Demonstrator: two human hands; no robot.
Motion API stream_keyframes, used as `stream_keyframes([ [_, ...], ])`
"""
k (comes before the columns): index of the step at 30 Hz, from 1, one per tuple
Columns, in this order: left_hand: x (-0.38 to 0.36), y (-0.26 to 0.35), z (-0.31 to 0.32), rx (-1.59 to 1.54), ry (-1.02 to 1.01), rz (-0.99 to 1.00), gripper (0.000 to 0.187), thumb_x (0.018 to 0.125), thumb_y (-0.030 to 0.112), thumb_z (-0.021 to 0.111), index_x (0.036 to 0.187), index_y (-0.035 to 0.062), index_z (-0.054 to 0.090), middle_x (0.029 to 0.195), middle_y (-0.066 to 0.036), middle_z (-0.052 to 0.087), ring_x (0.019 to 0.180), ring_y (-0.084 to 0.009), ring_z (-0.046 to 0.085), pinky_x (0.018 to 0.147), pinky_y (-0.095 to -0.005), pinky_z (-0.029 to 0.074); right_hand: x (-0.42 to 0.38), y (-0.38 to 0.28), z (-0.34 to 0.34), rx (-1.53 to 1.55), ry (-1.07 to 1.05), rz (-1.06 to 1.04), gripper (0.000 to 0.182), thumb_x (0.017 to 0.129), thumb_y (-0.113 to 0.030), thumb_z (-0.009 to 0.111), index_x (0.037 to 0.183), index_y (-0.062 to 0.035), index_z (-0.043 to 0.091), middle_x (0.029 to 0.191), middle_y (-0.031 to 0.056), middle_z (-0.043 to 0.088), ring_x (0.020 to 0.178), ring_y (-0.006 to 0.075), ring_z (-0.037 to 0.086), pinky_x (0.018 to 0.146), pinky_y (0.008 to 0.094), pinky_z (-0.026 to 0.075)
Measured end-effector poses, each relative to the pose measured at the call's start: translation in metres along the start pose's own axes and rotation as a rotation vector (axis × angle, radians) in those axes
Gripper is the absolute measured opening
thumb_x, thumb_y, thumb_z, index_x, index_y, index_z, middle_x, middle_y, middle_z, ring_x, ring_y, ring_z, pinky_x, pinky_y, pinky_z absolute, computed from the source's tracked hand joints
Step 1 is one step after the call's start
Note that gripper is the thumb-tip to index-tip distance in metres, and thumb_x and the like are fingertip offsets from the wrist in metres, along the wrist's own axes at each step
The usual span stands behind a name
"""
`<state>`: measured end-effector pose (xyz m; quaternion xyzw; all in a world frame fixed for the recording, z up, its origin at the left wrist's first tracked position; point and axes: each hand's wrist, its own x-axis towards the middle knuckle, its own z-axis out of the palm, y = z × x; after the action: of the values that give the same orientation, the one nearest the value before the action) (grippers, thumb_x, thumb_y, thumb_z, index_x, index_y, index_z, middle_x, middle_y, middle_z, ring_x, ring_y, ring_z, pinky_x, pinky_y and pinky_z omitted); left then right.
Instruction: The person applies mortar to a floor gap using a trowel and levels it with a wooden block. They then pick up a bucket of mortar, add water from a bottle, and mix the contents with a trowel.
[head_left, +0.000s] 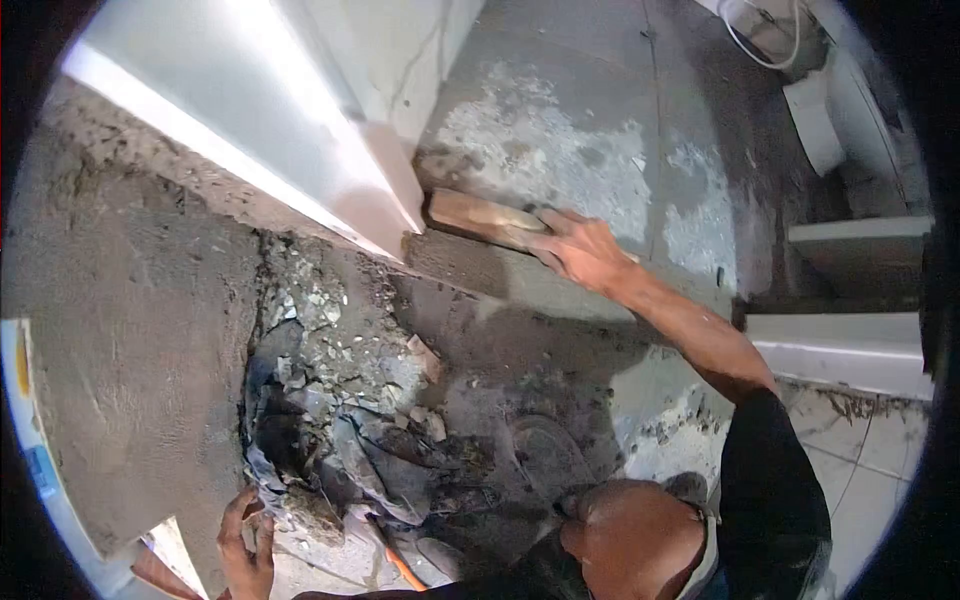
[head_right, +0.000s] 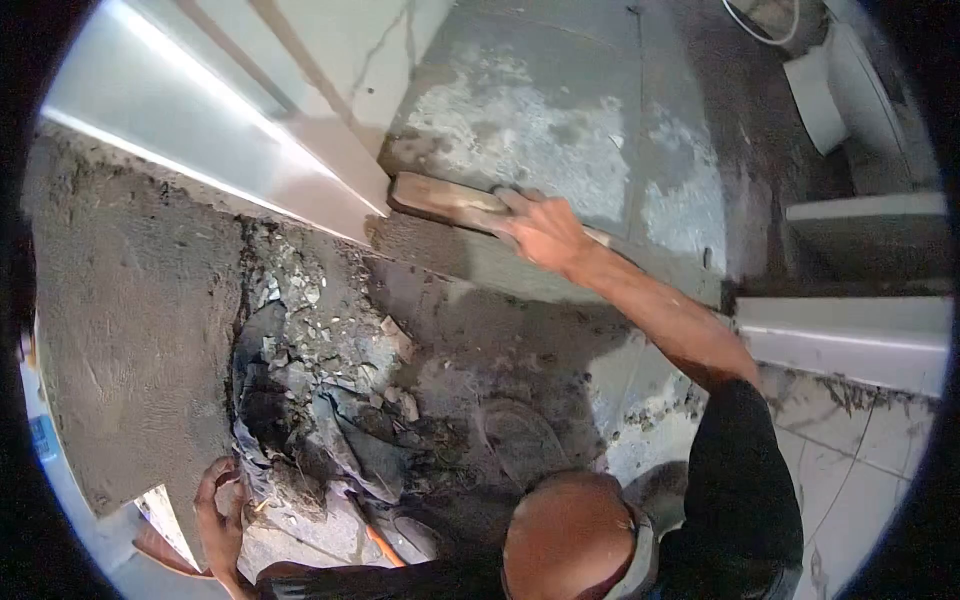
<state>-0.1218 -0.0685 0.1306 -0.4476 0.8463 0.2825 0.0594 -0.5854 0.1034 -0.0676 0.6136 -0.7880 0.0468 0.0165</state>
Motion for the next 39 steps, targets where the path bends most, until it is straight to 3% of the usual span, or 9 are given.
stream_keyframes([
  [5,0.002,-0.011,0.003,-0.067,0.014,0.058,0.032,0.086,0.008,0.054,0.116,-0.0009,0.049,0.112,-0.016,0.056,0.094,-0.0250,0.057,0.082,-0.0341,0.044,-0.036,0.015,-0.011,-0.114,-0.075,-0.024,0.058,0.080,-0.018,0.059,0.130,-0.0386,0.040,0.115,0.0118,0.054,0.089,0.0278,0.061,0.060,0.0339,0.056],
  [6,0.004,-0.002,-0.005,0.061,-0.059,0.081,0.030,0.089,0.019,0.051,0.111,-0.0011,0.054,0.112,-0.017,0.057,0.103,-0.0320,0.054,0.087,-0.0364,0.043,-0.051,0.026,-0.012,-0.072,-0.086,-0.005,0.055,0.081,-0.020,0.059,0.129,-0.0380,0.041,0.115,0.0106,0.054,0.088,0.0268,0.061,0.061,0.0338,0.056],
  [16,0.008,0.008,-0.003,0.110,-0.080,0.095,0.031,0.090,0.020,0.051,0.114,0.0003,0.052,0.110,-0.015,0.058,0.096,-0.0270,0.058,0.082,-0.0324,0.045,-0.153,0.067,-0.043,-0.043,-0.180,0.121,0.054,0.079,-0.021,0.061,0.126,-0.0411,0.044,0.121,0.0057,0.052,0.091,0.0241,0.060,0.068,0.0323,0.057],
  [20,0.008,0.015,-0.006,0.098,-0.101,0.063,0.029,0.089,0.014,0.052,0.114,0.0013,0.052,0.109,-0.016,0.058,0.095,-0.0270,0.058,0.081,-0.0328,0.046,-0.134,0.059,-0.036,-0.012,-0.178,0.070,0.059,0.077,-0.020,0.062,0.126,-0.0441,0.043,0.126,0.0044,0.049,0.095,0.0237,0.059,0.064,0.0300,0.057],
  [24,0.001,-0.028,0.004,-0.026,-0.041,0.078,0.035,0.086,0.009,0.054,0.119,-0.0001,0.047,0.115,-0.016,0.054,0.094,-0.0259,0.057,0.084,-0.0349,0.044,-0.105,0.054,-0.021,-0.062,-0.211,0.028,0.063,0.073,-0.017,0.063,0.126,-0.0440,0.043,0.126,0.0057,0.049,0.096,0.0238,0.059,0.062,0.0284,0.056],
  [26,0.001,-0.024,0.004,-0.035,-0.030,0.086,0.035,0.086,0.008,0.055,0.119,0.0001,0.047,0.114,-0.016,0.054,0.094,-0.0257,0.057,0.084,-0.0348,0.044,-0.088,0.047,-0.017,-0.009,-0.083,-0.063,0.052,0.077,-0.019,0.061,0.123,-0.0380,0.049,0.123,0.0100,0.050,0.084,0.0239,0.061,0.061,0.0312,0.056],
  [29,0.002,-0.014,0.004,-0.029,-0.003,0.099,0.035,0.085,0.006,0.055,0.118,0.0001,0.048,0.113,-0.015,0.055,0.093,-0.0245,0.057,0.083,-0.0336,0.044,-0.058,0.034,-0.003,0.003,-0.045,-0.078,0.050,0.075,-0.018,0.062,0.121,-0.0366,0.051,0.122,0.0105,0.051,0.083,0.0237,0.061,0.056,0.0304,0.056],
  [32,0.000,-0.012,0.006,-0.024,0.037,0.118,0.033,0.083,0.007,0.057,0.115,-0.0004,0.050,0.107,-0.014,0.058,0.091,-0.0228,0.057,0.082,-0.0327,0.044,-0.030,0.024,0.000,-0.091,-0.059,-0.130,0.067,0.069,-0.012,0.065,0.127,-0.0391,0.044,0.123,0.0099,0.049,0.093,0.0242,0.058,0.055,0.0295,0.055],
  [39,0.003,-0.007,0.005,-0.048,0.000,0.068,0.028,0.083,0.004,0.054,0.111,-0.0010,0.052,0.105,-0.014,0.058,0.087,-0.0233,0.058,0.079,-0.0327,0.045,0.011,0.000,-0.003,-0.014,0.031,-0.142,0.062,0.071,-0.011,0.062,0.126,-0.0354,0.047,0.115,0.0132,0.052,0.087,0.0246,0.058,0.053,0.0320,0.054],
])
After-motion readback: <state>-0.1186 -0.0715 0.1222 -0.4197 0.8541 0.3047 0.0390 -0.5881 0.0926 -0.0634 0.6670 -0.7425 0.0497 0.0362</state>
